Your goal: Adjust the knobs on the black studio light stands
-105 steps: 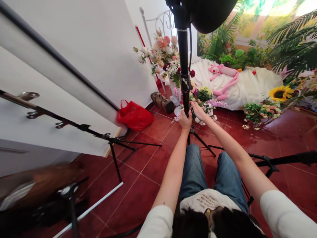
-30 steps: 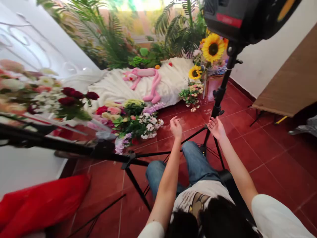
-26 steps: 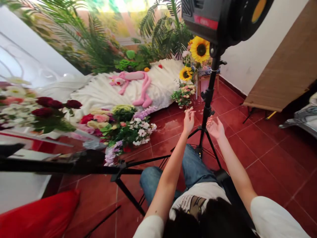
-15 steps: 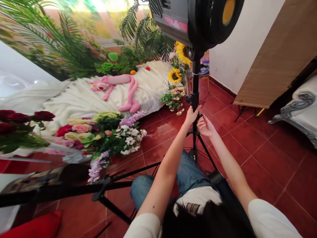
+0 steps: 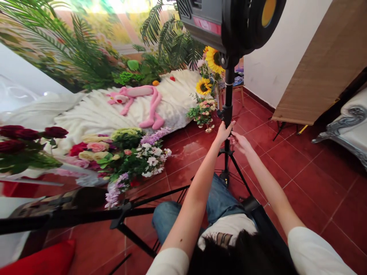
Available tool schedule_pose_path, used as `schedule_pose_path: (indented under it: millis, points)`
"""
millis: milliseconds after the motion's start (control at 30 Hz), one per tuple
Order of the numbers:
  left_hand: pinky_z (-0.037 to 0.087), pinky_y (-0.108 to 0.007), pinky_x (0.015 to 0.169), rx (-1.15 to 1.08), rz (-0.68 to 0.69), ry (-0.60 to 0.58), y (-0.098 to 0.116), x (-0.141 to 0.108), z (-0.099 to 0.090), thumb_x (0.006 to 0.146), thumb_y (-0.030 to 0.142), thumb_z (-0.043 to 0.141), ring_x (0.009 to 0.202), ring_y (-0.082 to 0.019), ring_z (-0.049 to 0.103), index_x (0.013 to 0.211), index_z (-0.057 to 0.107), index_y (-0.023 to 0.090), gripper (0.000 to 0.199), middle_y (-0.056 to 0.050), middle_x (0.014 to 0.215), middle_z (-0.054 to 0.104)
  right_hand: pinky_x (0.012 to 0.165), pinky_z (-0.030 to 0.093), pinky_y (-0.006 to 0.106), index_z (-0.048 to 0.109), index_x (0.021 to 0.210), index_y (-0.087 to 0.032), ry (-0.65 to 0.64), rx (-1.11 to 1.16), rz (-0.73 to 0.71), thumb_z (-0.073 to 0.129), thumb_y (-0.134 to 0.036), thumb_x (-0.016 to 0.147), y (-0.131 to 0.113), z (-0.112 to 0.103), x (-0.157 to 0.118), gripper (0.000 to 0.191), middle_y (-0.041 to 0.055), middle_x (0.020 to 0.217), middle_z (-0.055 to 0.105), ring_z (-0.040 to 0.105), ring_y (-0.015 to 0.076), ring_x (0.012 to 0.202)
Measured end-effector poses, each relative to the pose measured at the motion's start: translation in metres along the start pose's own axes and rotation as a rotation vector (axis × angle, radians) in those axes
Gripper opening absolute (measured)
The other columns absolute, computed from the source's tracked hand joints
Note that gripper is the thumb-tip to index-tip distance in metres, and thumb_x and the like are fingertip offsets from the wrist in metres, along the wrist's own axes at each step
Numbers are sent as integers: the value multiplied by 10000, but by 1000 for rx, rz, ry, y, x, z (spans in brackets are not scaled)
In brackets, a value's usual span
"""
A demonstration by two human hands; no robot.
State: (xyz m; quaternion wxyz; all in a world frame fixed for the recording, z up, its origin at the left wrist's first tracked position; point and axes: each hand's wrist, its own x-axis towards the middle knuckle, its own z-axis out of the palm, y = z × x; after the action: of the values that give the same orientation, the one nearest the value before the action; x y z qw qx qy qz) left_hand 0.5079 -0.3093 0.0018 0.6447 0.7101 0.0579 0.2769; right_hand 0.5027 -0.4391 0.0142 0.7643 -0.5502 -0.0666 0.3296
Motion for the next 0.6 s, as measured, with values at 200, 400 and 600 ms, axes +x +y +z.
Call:
schedule_pose_path:
  millis: [200, 400, 600]
  points:
    - [481, -248, 668, -38, -14, -47, -2, 1, 0, 830, 509, 670, 631, -96, 546, 871, 545, 182, 352, 22, 713, 579, 923, 534, 390, 685, 785, -251, 220, -862, -743, 571, -135, 823, -10, -6, -22, 167, 47, 1058, 658, 619, 221, 1047]
    - [539, -310, 874, -49, 43, 29, -9, 1, 4, 817, 465, 700, 872, -151, 666, 993, 612, 173, 351, -60, 969, 707, 958, 521, 427, 677, 935, -243, 304, -795, -905, 583, -212, 845, -33, 12, -14, 133, 87, 1109, 602, 574, 241, 1084]
    - [559, -397, 935, -104, 60, 62, -17, 5, 8, 793, 337, 703, 929, -196, 699, 1117, 638, 168, 371, -105, 1021, 737, 1049, 469, 470, 579, 1156, -249, 198, -625, -736, 858, -220, 586, -43, 39, 35, 635, 67, 1124, 663, 601, 274, 1125]
